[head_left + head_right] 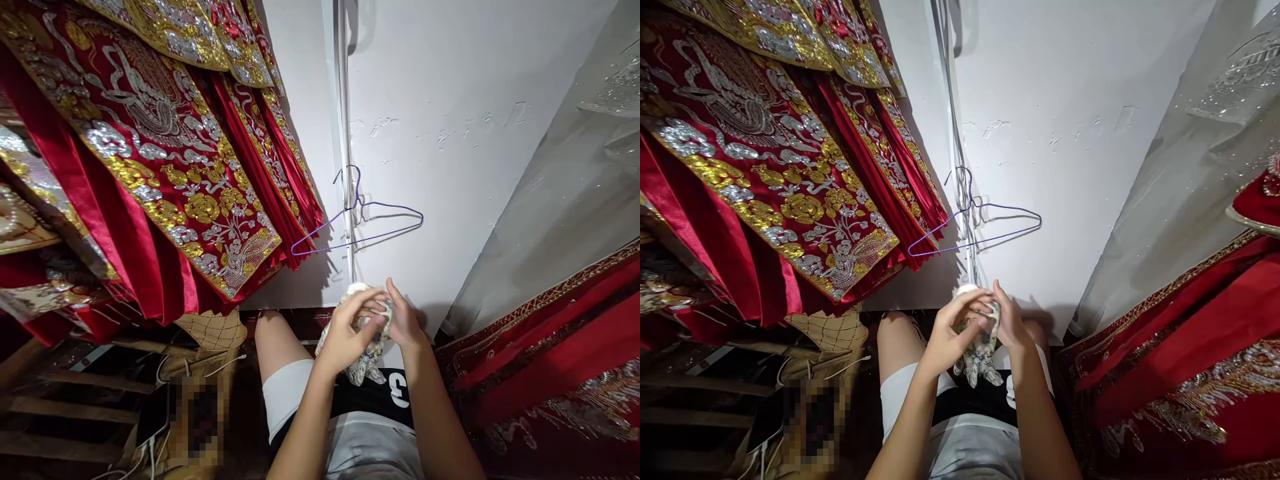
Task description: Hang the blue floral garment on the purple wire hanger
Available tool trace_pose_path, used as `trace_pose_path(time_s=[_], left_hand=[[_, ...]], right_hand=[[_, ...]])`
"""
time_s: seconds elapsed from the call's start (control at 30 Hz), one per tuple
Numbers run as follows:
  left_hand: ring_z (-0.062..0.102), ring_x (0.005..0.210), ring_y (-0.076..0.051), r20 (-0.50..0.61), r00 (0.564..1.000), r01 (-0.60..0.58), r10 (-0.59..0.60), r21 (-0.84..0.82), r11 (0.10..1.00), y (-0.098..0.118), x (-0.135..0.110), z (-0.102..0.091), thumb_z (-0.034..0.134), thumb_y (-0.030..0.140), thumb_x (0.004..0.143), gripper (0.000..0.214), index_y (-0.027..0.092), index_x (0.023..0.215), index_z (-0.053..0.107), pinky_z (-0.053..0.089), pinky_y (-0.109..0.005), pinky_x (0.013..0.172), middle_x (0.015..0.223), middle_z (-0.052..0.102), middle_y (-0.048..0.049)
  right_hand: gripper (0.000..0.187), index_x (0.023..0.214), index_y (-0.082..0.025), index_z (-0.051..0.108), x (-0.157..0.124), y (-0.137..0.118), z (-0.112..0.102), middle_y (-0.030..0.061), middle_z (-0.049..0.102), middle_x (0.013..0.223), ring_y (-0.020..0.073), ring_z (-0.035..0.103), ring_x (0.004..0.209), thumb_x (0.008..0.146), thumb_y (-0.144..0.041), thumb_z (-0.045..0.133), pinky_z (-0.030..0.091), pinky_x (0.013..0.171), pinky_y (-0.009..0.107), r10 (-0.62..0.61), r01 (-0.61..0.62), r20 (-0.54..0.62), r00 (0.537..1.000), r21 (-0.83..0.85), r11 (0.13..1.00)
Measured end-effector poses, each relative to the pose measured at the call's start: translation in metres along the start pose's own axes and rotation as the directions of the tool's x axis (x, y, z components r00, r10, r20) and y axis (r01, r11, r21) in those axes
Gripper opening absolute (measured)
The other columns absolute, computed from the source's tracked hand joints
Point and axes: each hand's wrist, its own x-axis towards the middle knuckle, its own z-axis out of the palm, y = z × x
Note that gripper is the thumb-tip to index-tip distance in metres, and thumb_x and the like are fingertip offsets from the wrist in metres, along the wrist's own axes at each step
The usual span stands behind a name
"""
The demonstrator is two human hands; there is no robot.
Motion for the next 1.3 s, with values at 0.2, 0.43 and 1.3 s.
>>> trace_pose_path(time_s=[0.2,0.43,1.3], left_hand=[[0.064,0.119,-0.027,-0.353,0.932,-0.032,0.086,0.157,0.987,-0.020,0.011,-0.026,0.060,0.048,0.098,0.041,0.025,0.131,0.064,0.050,-0.041,0.105,0.125,0.068,-0.0111],[0.047,0.060,-0.015,0.437,0.847,0.127,-0.303,0.386,0.913,-0.036,0.023,-0.063,0.048,0.066,0.096,0.057,0.018,0.069,0.061,0.038,-0.027,0.058,0.063,0.055,-0.0003],[0.065,0.100,-0.029,0.115,0.947,-0.007,-0.301,0.941,0.340,0.038,0.056,-0.173,0.050,0.032,0.092,0.022,0.017,0.085,0.064,0.052,-0.042,0.093,0.105,0.069,-0.0152]], right_hand=[[0.053,0.114,-0.020,0.070,-0.019,-0.022,0.014,0.0090,0.075,0.101,0.0277,0.068,0.098,0.064,-0.034,0.082,0.050,0.087,0.036,-0.004,0.006,0.278,0.961,-0.004,1.000],[0.028,0.079,-0.020,0.067,-0.019,-0.052,-0.013,0.0005,0.064,0.065,0.0157,0.053,0.055,0.051,-0.016,0.067,0.039,0.052,0.027,-0.068,0.076,0.084,0.994,-0.094,0.993],[0.022,0.064,-0.020,0.058,0.059,-0.069,-0.088,0.0006,0.057,0.063,0.0182,0.051,0.065,0.079,-0.037,0.057,0.037,0.060,0.027,-0.531,0.316,0.017,0.847,-0.819,0.479]])
